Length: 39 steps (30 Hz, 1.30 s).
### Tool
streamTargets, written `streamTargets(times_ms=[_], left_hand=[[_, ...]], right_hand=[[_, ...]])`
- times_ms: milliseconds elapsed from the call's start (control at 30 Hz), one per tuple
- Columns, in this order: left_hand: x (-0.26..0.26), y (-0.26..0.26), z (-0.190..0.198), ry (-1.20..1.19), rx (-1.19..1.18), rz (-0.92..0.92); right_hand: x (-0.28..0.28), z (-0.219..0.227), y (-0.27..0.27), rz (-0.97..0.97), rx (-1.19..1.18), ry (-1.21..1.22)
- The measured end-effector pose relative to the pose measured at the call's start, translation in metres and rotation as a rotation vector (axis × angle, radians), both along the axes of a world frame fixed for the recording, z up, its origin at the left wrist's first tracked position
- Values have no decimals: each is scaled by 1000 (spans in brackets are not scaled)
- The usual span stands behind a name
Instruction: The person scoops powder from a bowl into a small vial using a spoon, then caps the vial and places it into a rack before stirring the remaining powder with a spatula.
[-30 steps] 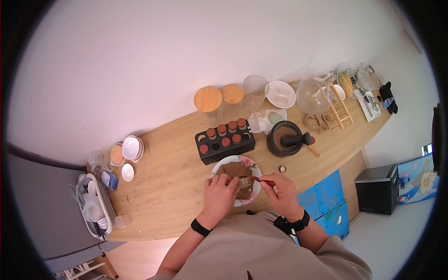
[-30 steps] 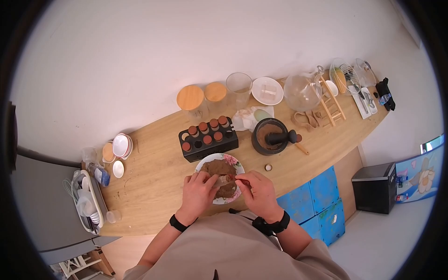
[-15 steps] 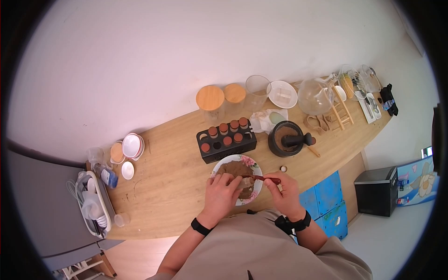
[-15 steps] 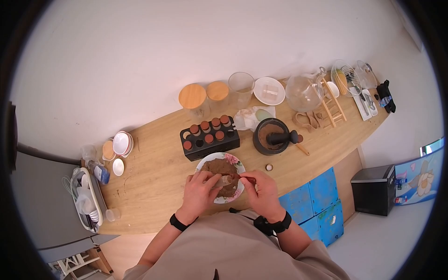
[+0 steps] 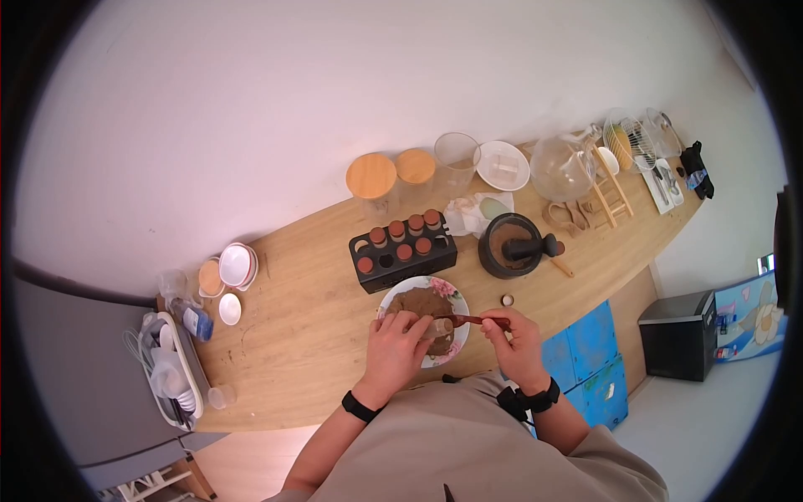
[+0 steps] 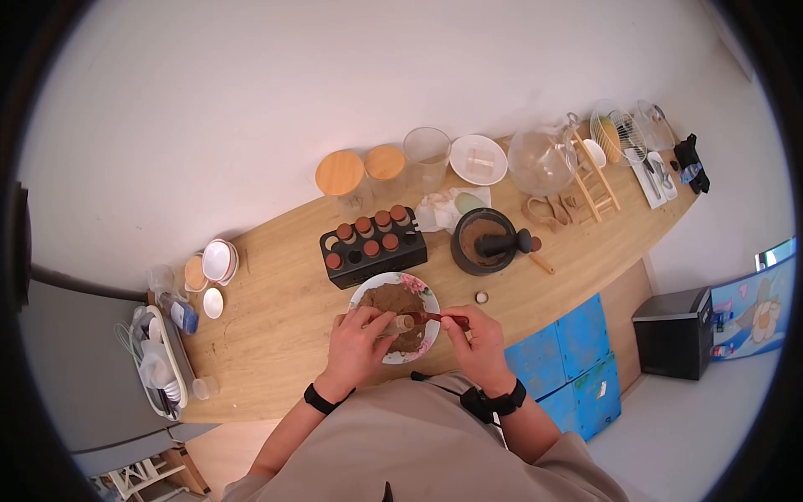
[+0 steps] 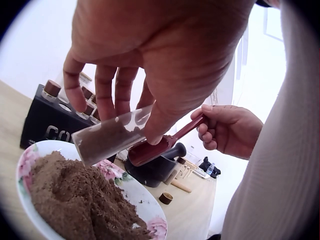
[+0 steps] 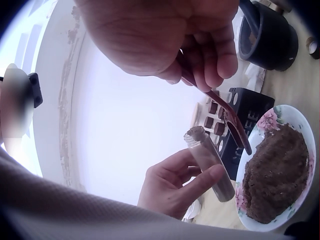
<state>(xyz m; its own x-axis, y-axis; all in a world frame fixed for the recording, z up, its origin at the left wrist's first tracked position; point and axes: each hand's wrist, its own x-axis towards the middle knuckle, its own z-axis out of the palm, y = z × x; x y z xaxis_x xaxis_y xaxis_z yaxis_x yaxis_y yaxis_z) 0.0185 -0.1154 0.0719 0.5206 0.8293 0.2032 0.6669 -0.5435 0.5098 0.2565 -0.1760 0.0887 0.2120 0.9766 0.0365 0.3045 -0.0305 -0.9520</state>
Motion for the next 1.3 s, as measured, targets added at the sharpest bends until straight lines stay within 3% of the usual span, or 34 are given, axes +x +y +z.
streamTargets(times_ms=[667, 900, 1300], left_hand=[[-2, 2, -5, -23, -44, -15], [-6, 4, -7, -10, -49, 9], [-14, 2, -13, 4, -93, 64]], right_hand=[[-1, -12, 2, 12, -18, 26], [5, -16, -3, -66, -29, 269], [6, 11, -10, -124, 68, 271]])
